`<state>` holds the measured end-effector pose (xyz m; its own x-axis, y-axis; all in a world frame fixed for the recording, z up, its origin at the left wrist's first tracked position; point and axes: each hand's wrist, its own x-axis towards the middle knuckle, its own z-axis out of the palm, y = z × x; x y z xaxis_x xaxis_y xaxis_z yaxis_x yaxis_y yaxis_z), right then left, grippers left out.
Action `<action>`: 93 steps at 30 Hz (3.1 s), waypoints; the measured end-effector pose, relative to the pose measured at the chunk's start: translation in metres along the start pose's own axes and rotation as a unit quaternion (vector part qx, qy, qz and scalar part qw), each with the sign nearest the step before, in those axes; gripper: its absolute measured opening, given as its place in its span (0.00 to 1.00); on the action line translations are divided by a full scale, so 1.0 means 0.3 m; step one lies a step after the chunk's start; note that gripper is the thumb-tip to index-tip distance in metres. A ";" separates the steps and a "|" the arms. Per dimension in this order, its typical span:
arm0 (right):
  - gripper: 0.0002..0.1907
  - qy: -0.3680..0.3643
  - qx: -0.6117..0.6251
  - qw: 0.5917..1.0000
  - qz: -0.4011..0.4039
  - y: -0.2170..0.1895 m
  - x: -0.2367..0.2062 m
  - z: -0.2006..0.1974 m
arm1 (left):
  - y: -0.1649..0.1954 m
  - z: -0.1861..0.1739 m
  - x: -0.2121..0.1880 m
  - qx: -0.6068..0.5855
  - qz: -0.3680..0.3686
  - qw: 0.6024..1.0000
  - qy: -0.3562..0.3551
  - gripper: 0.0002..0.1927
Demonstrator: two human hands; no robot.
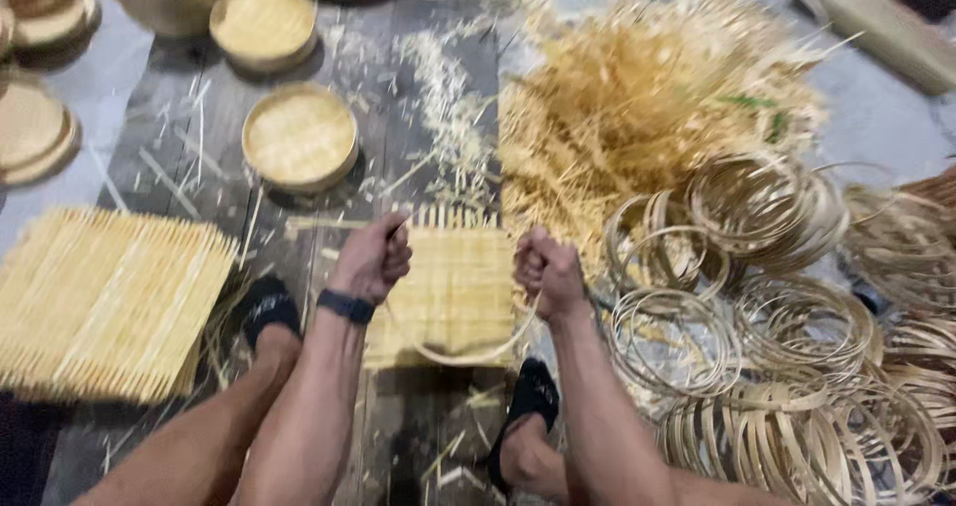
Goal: The person sits on the floor of a bamboo craft workshop and assembles round bamboo baskets. They hold a woven bamboo mat over a round wooden form, trim the overhanging mat edges with scissors, press a bent bamboo rim ring around the edge, and set finished baskets aside with completed ones.
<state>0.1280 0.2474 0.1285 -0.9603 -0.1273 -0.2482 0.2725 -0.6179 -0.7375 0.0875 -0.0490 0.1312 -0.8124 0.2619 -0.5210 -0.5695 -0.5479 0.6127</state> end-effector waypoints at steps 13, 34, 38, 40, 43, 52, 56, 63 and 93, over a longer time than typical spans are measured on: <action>0.19 0.150 -0.110 0.981 -0.052 0.050 0.031 -0.068 | -0.113 -0.040 -0.039 -0.002 0.075 0.992 0.105 0.15; 0.13 0.175 -0.654 0.732 -0.080 0.349 0.163 -0.279 | -0.272 -0.241 0.135 0.565 0.135 0.752 0.311 0.10; 0.13 0.187 -0.636 0.746 -0.060 0.363 0.140 -0.294 | -0.301 -0.254 0.130 0.545 0.147 0.758 0.326 0.10; 0.13 0.184 -0.633 0.751 -0.047 0.376 0.128 -0.310 | -0.311 -0.257 0.124 0.555 0.144 0.752 0.325 0.10; 0.12 0.183 -0.641 0.743 -0.052 0.388 0.127 -0.319 | -0.302 -0.260 0.119 0.575 0.130 0.746 0.310 0.11; 0.10 0.221 -0.649 0.728 -0.014 0.306 0.134 -0.119 | -0.144 -0.234 0.063 0.571 0.076 0.767 0.282 0.16; 0.10 0.216 -0.630 0.746 -0.017 0.239 0.116 -0.059 | -0.117 -0.204 0.038 0.491 0.090 0.823 0.269 0.14; 0.12 0.163 -0.562 0.809 0.053 0.183 0.187 -0.152 | -0.140 -0.195 0.084 0.504 0.053 0.814 0.284 0.15; 0.24 -0.089 -0.844 0.356 -0.391 0.627 0.229 -0.042 | -0.100 -0.009 0.587 0.672 0.214 0.700 0.113 0.16</action>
<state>0.1141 0.1323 -0.0353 -0.7290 -0.5682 0.3816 -0.5794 0.8091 0.0979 -0.0382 0.0115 0.0195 -0.9906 0.0861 -0.1065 -0.0072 0.7440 0.6681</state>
